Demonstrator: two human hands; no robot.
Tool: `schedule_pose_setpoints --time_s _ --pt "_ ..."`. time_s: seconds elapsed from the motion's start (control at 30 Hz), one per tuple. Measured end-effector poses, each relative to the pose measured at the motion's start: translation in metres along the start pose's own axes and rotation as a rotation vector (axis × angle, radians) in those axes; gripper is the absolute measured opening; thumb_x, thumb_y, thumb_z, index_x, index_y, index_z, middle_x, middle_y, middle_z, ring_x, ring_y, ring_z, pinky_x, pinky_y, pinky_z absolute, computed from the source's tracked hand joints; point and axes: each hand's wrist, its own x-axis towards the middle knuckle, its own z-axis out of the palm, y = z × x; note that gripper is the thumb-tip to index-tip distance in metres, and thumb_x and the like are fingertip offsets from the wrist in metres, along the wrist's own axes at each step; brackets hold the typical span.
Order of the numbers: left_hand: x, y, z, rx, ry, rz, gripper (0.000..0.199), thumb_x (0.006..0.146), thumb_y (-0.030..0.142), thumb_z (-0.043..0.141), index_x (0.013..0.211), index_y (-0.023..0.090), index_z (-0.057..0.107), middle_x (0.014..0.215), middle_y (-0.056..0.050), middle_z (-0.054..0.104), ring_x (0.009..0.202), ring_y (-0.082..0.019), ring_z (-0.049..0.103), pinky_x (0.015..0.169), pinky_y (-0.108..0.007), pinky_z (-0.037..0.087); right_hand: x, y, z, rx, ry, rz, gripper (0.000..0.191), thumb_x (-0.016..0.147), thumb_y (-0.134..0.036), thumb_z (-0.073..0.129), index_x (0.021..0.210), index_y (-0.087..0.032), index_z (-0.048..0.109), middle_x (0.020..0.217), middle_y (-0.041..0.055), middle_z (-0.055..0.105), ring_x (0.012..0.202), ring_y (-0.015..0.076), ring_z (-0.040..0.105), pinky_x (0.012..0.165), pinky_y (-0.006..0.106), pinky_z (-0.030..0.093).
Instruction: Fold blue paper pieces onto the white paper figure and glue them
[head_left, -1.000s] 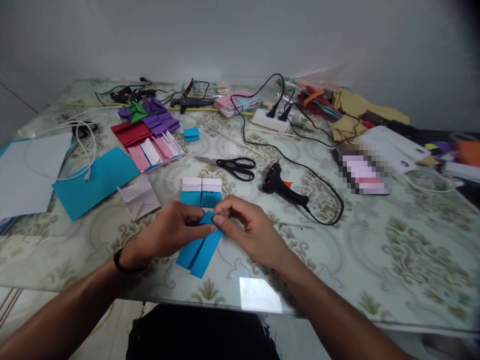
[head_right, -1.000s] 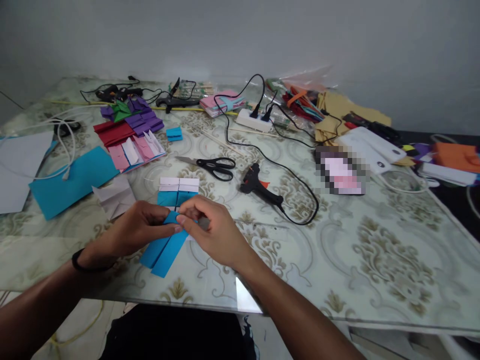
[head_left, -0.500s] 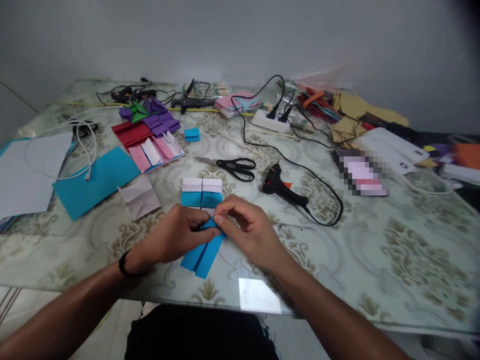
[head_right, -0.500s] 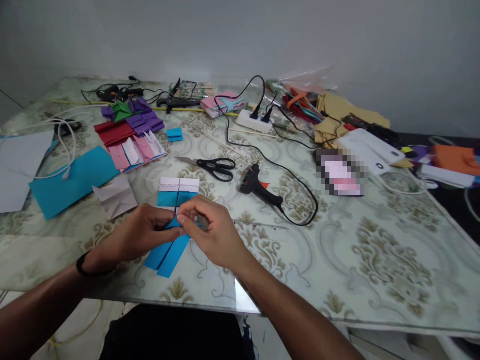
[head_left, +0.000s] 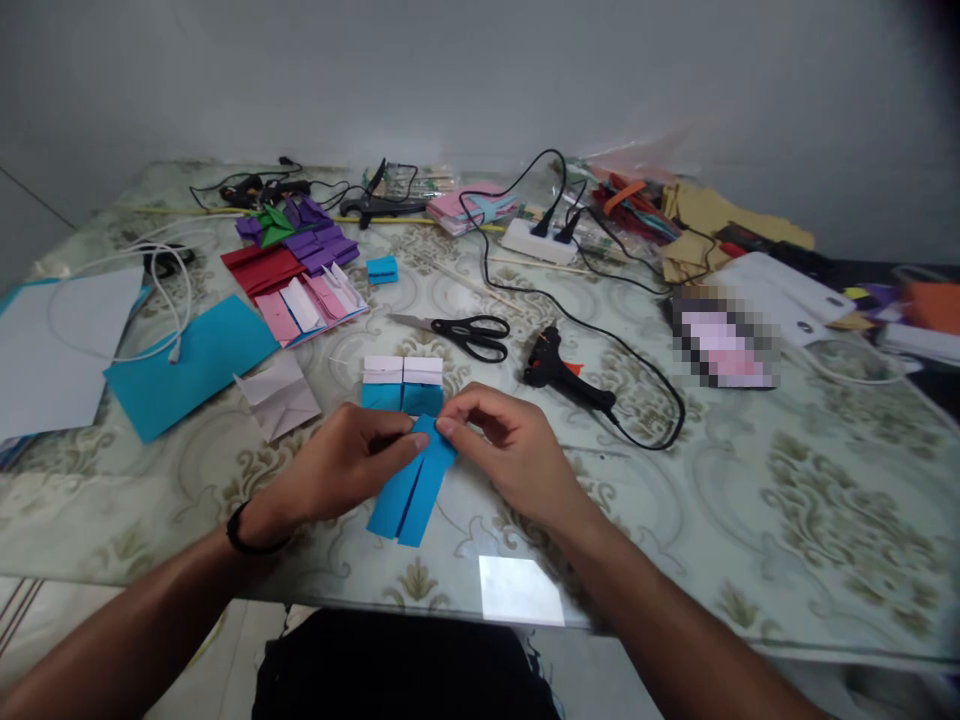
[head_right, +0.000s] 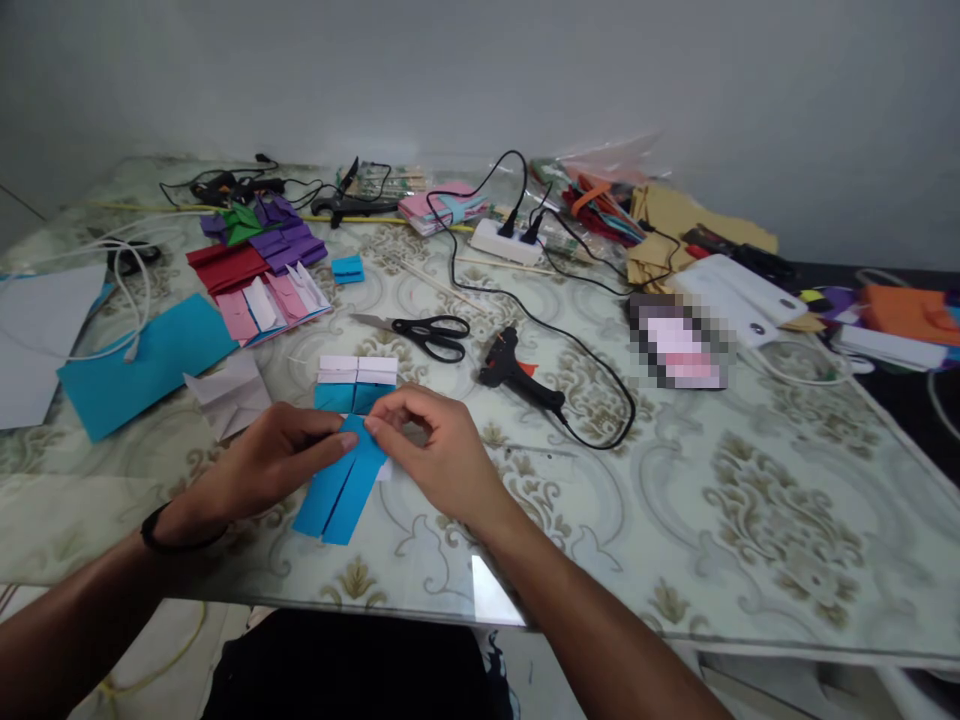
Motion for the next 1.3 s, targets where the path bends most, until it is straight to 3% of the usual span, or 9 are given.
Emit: schedule_pose_setpoints --time_s 0.17,0.4,0.7,0.9,1.07,1.2,1.3 --pt "0.001 -0.001 0.004 0.116 0.034 -0.018 0.045 0.096 0.038 0.058 0.062 0.018 0.036 0.061 0.005 0.027 0.059 -0.009 0.026 0.052 -0.026 0.018 -0.001 -0.002 0.003 -0.028 -0.041 -0.020 0.009 0.091 -0.026 0.069 0.084 -0.021 0.070 0.079 0.0003 0.066 0.075 0.0155 0.060 0.071 0.029 0.047" --pt "-0.001 -0.002 0.002 0.079 0.062 -0.003 0.050 0.097 0.044 0.059 0.061 0.019 0.034 0.062 0.006 0.025 0.058 -0.009 0.025 0.051 -0.026 0.018 0.001 -0.005 -0.005 -0.051 -0.053 -0.045 0.010 0.089 -0.025 0.070 0.080 -0.020 0.069 0.075 -0.0005 0.064 0.072 0.0149 0.058 0.070 0.029 0.046" --pt "0.000 -0.002 0.007 0.119 0.038 0.092 0.039 0.096 0.027 0.058 0.062 0.016 0.045 0.059 0.006 0.035 0.058 -0.008 0.031 0.054 -0.025 0.024 0.000 -0.008 -0.001 -0.053 -0.098 -0.154 0.012 0.076 -0.009 0.063 0.074 -0.020 0.062 0.075 -0.0018 0.058 0.073 0.0144 0.055 0.070 0.029 0.043" --pt "-0.003 0.001 0.006 0.076 0.082 0.124 0.041 0.100 0.032 0.060 0.064 0.015 0.054 0.059 0.006 0.037 0.057 -0.008 0.033 0.053 -0.024 0.027 0.001 -0.010 -0.006 -0.104 -0.086 -0.168 0.013 0.072 -0.007 0.061 0.072 -0.020 0.060 0.074 -0.0024 0.056 0.071 0.0138 0.053 0.068 0.029 0.042" --pt "-0.004 -0.003 -0.003 0.027 0.118 0.066 0.044 0.100 0.039 0.063 0.064 0.015 0.056 0.059 0.005 0.033 0.057 -0.009 0.030 0.050 -0.025 0.023 0.003 -0.011 -0.017 -0.134 -0.075 -0.166 0.016 0.069 -0.005 0.059 0.070 -0.021 0.057 0.073 -0.0037 0.057 0.069 0.0131 0.053 0.067 0.028 0.040" --pt "-0.003 -0.007 -0.005 -0.045 0.217 0.042 0.051 0.098 0.043 0.066 0.060 0.017 0.045 0.060 0.006 0.030 0.056 -0.008 0.025 0.048 -0.025 0.020 0.003 -0.007 -0.022 -0.082 -0.021 -0.121 0.014 0.075 -0.007 0.061 0.075 -0.021 0.059 0.073 -0.0039 0.059 0.070 0.0135 0.054 0.068 0.028 0.042" --pt "-0.002 -0.006 0.000 -0.054 0.167 0.042 0.045 0.099 0.042 0.065 0.064 0.016 0.055 0.059 0.005 0.037 0.057 -0.009 0.030 0.049 -0.024 0.024 0.002 -0.006 -0.017 -0.068 -0.040 -0.088 0.004 0.086 -0.017 0.067 0.086 -0.021 0.066 0.077 -0.0026 0.062 0.074 0.0145 0.058 0.072 0.028 0.045"
